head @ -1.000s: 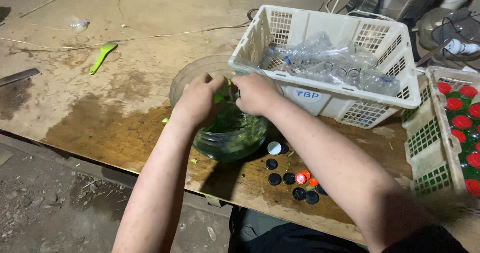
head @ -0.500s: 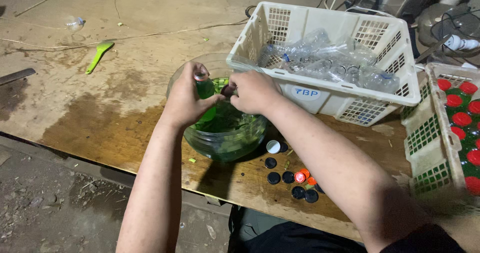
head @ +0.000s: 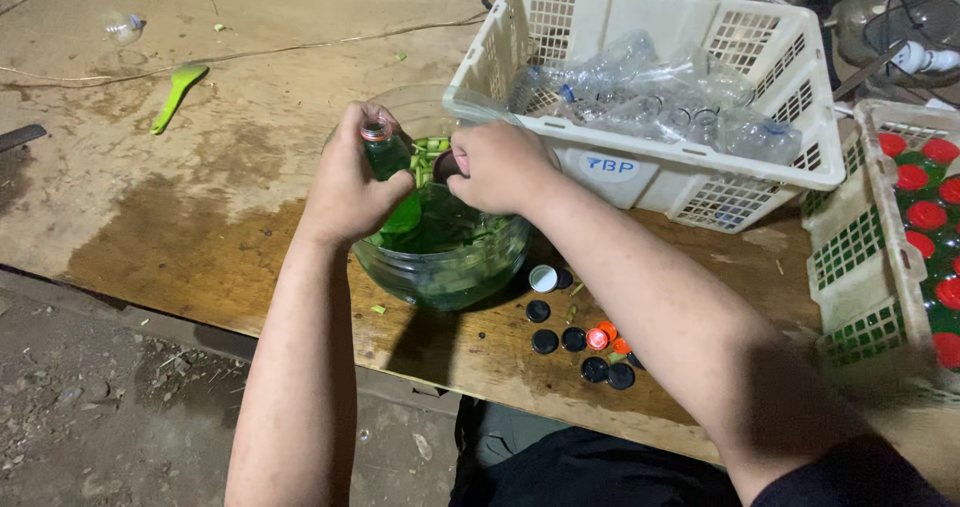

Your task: The person fills clear plastic bottles with chopped green vegetables and liquid from a large container using a pink funnel. After filling, they screw on red caps and place the bottles into a white crate. The process is repeated for multiple bottles.

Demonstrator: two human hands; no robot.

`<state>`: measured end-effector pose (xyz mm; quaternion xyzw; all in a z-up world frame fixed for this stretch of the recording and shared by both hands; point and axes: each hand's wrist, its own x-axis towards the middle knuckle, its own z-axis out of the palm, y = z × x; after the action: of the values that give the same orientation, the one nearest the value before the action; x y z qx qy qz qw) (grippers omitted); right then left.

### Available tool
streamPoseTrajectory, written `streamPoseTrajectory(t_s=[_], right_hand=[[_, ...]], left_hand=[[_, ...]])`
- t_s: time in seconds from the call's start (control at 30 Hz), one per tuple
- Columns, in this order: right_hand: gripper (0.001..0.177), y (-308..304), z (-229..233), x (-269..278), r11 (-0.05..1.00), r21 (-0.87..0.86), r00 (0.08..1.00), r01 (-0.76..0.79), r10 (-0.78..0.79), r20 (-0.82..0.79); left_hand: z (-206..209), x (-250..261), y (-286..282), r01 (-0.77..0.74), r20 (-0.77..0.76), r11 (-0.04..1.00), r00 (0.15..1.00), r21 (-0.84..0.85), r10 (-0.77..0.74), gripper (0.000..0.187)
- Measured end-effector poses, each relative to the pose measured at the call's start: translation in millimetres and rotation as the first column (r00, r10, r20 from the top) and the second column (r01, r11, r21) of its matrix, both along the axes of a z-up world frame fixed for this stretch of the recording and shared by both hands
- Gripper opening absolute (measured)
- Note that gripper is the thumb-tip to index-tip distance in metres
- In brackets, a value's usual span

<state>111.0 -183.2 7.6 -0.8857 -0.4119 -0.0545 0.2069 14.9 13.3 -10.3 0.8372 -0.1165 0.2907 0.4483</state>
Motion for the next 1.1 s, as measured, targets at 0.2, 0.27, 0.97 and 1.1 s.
streamPoseTrajectory(t_s=[0.2, 0.27, 0.97, 1.1], right_hand=[[0.024, 0, -1, 0, 1.000, -0.008, 1.000, 0.005, -0.005, -0.005], [0.023, 0, -4, 1, 0.999, 0.037, 1.000, -0.006, 0.006, 0.003], [0.030, -133, 49, -11, 0.818, 0.546, 0.965, -0.184, 0.256, -0.058], [0.025, -179, 30, -36, 0.904, 0.424, 0.976, 0.052, 0.044, -0.214]], left_hand=[[1, -4, 1, 0.018, -0.051, 0.997, 0.998, -0.073, -0.022, 0.044], [1, -3, 3, 0.025, 0.014, 0.999, 1.000, -0.045, -0.024, 0.045], [75, -4, -95, 0.364, 0.164, 0.922, 0.926, -0.135, -0.341, 0.048], [78, -11, -140, 0.353, 0.226, 0.934, 0.907, 0.058, -0.357, 0.045]])
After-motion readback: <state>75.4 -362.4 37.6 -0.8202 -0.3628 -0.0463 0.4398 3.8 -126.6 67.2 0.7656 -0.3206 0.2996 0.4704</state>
